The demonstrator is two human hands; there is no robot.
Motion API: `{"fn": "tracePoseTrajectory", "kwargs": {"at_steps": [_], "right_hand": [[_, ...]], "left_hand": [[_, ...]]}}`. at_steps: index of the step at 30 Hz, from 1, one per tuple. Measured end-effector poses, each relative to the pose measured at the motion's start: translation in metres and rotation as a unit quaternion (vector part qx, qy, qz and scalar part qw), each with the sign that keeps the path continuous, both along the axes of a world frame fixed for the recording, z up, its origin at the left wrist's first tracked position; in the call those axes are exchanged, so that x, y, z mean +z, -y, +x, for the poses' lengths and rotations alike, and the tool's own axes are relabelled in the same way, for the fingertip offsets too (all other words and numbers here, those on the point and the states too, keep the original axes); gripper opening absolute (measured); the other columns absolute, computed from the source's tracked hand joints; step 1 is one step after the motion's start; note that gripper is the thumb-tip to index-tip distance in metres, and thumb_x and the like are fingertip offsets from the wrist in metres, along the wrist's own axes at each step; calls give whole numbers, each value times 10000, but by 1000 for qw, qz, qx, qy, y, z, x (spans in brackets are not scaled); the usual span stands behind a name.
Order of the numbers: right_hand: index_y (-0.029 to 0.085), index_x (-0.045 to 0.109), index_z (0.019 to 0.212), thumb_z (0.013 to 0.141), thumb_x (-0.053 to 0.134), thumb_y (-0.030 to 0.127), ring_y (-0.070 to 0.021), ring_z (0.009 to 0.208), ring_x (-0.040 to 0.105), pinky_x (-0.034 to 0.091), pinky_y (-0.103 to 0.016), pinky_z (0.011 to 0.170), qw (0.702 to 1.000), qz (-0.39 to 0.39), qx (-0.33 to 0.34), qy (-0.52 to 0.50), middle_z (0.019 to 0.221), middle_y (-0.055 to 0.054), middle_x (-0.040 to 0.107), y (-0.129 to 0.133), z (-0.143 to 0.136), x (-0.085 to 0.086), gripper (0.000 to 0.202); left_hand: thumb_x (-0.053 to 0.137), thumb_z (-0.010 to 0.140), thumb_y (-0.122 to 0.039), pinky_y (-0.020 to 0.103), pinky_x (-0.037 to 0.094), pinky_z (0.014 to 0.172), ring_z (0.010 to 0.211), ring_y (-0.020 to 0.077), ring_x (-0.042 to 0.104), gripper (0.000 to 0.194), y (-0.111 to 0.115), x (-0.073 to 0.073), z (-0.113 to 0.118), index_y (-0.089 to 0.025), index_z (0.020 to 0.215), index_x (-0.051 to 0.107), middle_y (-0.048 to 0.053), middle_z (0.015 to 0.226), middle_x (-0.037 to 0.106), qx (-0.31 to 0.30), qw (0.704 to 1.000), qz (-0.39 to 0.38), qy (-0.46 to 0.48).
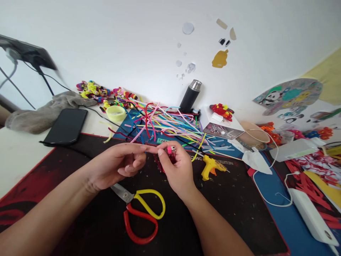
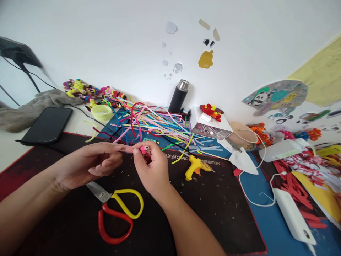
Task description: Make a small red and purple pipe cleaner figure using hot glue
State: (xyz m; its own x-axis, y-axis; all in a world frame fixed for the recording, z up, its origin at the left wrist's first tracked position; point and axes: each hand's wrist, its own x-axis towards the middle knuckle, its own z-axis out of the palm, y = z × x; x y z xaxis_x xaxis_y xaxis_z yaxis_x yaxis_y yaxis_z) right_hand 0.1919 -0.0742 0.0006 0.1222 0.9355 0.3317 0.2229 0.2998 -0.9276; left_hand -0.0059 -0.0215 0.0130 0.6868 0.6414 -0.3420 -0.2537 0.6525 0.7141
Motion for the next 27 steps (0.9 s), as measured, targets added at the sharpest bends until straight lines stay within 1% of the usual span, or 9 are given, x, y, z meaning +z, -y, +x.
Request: {"fn": "tracePoseTrajectory", "kwargs": {"at_steps": [4, 6, 8, 11, 14, 17, 21, 24, 27], "right_hand": [[240, 735, 969, 974, 715, 315, -167, 708, 643, 519, -288, 671, 1000, -11, -2, -28, 878, -17, 758, -1, 1, 1, 78], [241, 737, 960, 967, 736, 325, -165, 712, 628, 512, -290, 675, 999, -20, 0, -48, 870, -14, 741, -1, 1, 2, 85], [240, 733, 958, 964, 757, 358, -150, 654, 571, 476, -282, 628, 996, -41, 8, -76, 801, 7, 685, -2, 1, 1, 121], [237, 721, 967, 958, 788, 445, -119, 543, 441, 375, -263, 525, 986, -85, 30, -138, 680, 57, 558, -3, 1, -3, 219], [231, 723, 975, 935, 818, 496, -102, 495, 362, 305, -249, 477, 976, -107, 44, -186, 612, 93, 457, -4, 1, -7, 284], [225, 728, 978, 922, 833, 501, -96, 476, 335, 279, -240, 460, 971, -114, 49, -203, 577, 112, 407, -4, 1, -9, 301], [221, 720, 971, 910, 844, 494, -86, 464, 318, 258, -233, 447, 967, -120, 62, -217, 578, 111, 434, -3, -2, -8, 306], [219, 713, 954, 913, 841, 484, -77, 454, 282, 229, -232, 440, 962, -124, 79, -231, 570, 117, 420, -3, -4, -6, 297], [216, 713, 946, 908, 843, 475, -72, 449, 269, 209, -231, 437, 958, -130, 86, -241, 568, 118, 421, -3, -5, -6, 292]], "left_hand": [[877, 861, -333, 135, 167, 361, 458, 48, 270, 245, 2, 4, 2, -104, 949, 857, -31, 574, 511, 8, 1000, 12, -15], [911, 829, -376, 146, 160, 371, 446, 46, 285, 294, 4, 7, 4, -114, 950, 855, -34, 567, 525, 15, 999, 26, -31], [945, 793, -426, 157, 162, 386, 440, 43, 299, 360, 6, 10, 7, -121, 960, 851, -36, 563, 542, 25, 997, 50, -53], [971, 755, -473, 168, 168, 410, 450, 43, 323, 438, 10, 13, 12, -130, 992, 839, -33, 583, 585, 42, 991, 94, -89], [975, 746, -493, 171, 213, 431, 479, 59, 379, 481, 12, 13, 16, -145, 1039, 820, -30, 616, 627, 55, 980, 144, -126], [951, 781, -518, 175, 271, 447, 507, 80, 427, 460, 14, 11, 19, -165, 1037, 802, -36, 634, 642, 62, 966, 199, -152], [908, 842, -514, 197, 339, 461, 528, 102, 475, 365, 16, 10, 20, -185, 939, 787, -34, 647, 646, 82, 943, 275, -168], [910, 848, -481, 210, 367, 479, 541, 112, 496, 324, 16, 10, 21, -189, 864, 769, -33, 641, 641, 102, 931, 307, -171], [901, 857, -441, 216, 379, 498, 559, 121, 515, 283, 17, 11, 21, -191, 850, 768, -35, 640, 637, 106, 925, 322, -174]]}}
